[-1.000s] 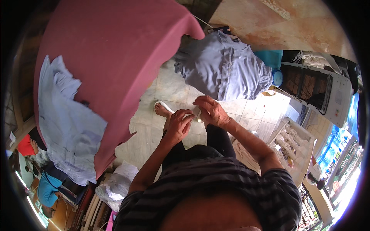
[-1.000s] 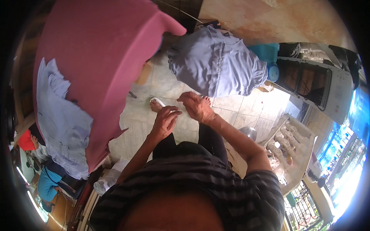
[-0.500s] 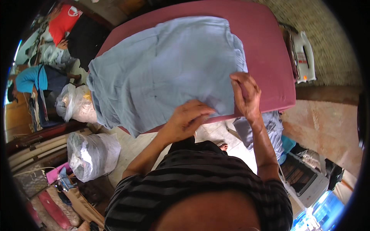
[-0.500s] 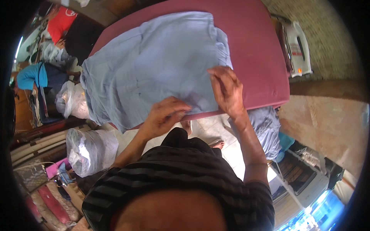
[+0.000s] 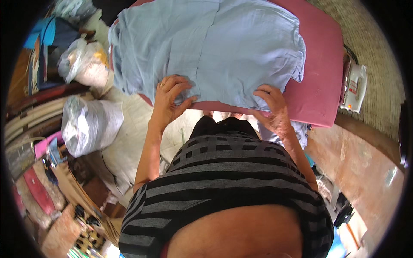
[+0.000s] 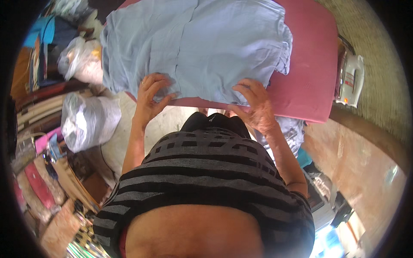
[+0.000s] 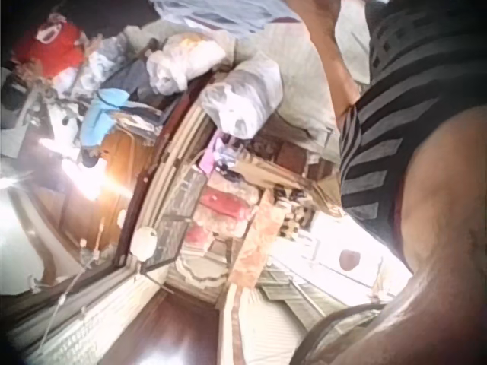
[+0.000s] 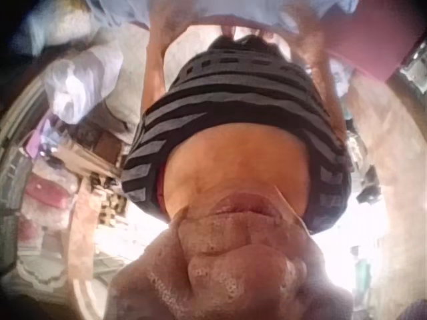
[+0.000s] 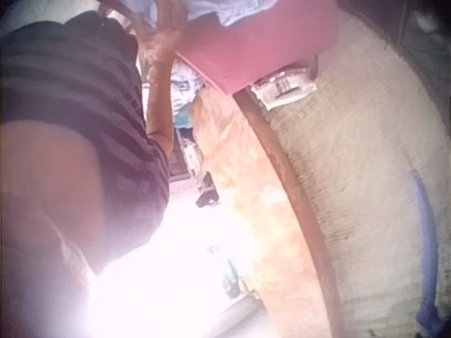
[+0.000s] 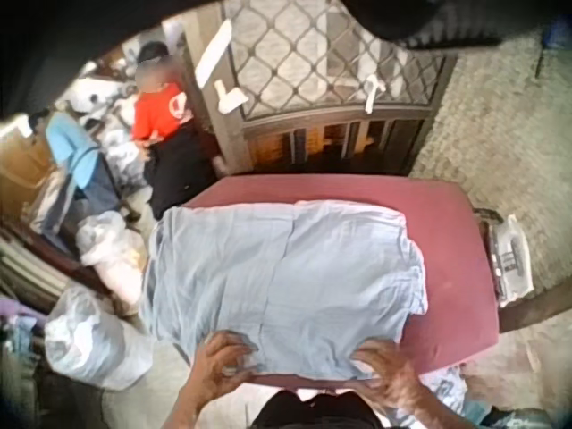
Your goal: The person irons a blue shirt on a padded surface, moving the iron across the fabric and adjusting the shirt several times, then lifts the shirt and sits down.
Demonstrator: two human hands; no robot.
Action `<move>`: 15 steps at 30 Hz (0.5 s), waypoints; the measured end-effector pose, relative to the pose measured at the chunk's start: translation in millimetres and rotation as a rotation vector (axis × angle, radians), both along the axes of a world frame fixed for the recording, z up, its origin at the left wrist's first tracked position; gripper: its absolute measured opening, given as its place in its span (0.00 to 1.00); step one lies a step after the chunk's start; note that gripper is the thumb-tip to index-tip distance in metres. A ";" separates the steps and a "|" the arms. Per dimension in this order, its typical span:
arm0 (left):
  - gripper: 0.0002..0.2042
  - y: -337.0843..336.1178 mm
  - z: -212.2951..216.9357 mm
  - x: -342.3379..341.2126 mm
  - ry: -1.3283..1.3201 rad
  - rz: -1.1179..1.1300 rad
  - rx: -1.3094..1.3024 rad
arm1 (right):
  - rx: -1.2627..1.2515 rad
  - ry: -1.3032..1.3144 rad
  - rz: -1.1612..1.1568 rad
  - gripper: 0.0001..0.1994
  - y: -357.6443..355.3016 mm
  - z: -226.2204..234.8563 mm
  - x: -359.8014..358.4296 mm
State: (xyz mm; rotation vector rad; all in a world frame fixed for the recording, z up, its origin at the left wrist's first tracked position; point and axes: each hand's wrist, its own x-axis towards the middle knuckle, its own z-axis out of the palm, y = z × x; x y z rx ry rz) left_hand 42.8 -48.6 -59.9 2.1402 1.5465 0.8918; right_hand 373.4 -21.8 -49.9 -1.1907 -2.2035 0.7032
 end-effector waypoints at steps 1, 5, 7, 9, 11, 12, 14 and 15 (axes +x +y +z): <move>0.20 -6.3 -3.1 -3.3 0.021 -0.009 -0.063 | -0.029 -0.080 0.010 0.23 -4.4 -5.7 -0.1; 0.20 -18.0 -5.7 -6.9 0.051 -0.020 -0.017 | 0.107 -0.081 0.112 0.18 1.9 -21.5 7.3; 0.19 -20.6 -7.9 -4.5 0.085 -0.016 0.048 | 0.101 -0.088 0.160 0.14 8.5 -23.9 13.9; 0.13 -21.2 -11.9 -0.2 0.085 0.000 0.107 | 0.054 -0.045 0.160 0.11 13.7 -24.6 17.3; 0.09 -16.8 -19.3 -1.6 0.053 0.048 0.099 | -0.038 0.046 0.112 0.09 17.0 -23.0 17.7; 0.08 -13.5 -20.1 -0.5 0.033 0.070 0.099 | -0.050 0.035 0.106 0.08 18.0 -19.5 16.4; 0.05 -10.0 -20.9 1.9 0.045 0.132 0.100 | -0.072 0.016 0.090 0.08 15.6 -11.3 9.4; 0.05 -9.9 -24.1 1.1 0.056 0.162 0.084 | 0.012 -0.029 0.086 0.07 10.9 -5.7 2.9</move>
